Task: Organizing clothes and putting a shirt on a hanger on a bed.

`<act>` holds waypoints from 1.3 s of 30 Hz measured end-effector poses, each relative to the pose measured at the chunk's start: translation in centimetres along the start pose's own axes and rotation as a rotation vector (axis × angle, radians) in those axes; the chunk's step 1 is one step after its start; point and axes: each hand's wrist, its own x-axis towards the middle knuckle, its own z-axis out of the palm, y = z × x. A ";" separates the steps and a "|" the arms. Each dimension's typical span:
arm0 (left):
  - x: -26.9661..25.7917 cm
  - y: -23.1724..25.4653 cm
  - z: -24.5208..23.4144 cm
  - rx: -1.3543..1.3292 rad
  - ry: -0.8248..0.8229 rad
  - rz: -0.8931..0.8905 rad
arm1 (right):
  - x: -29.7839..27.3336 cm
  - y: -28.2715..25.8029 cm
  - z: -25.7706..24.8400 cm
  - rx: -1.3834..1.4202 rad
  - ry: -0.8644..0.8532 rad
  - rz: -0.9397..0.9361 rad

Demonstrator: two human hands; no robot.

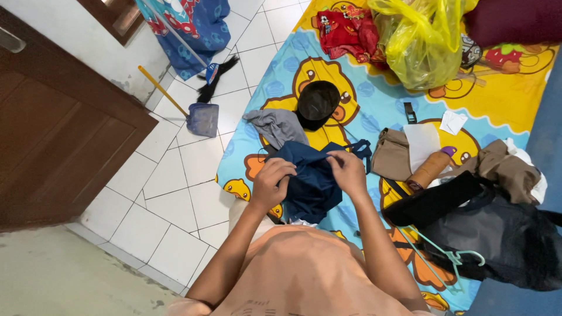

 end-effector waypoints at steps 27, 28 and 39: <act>0.3 -2.0 5.2 0.580 -0.253 -0.205 | -0.8 -0.2 0.7 0.578 -0.019 0.022; 0.7 -1.9 4.7 0.578 -0.251 -0.209 | -0.8 -0.2 0.2 0.575 -0.023 0.022; 4.4 -3.4 2.1 -0.869 -0.238 -0.674 | -1.1 -4.6 -2.9 0.178 0.186 -0.135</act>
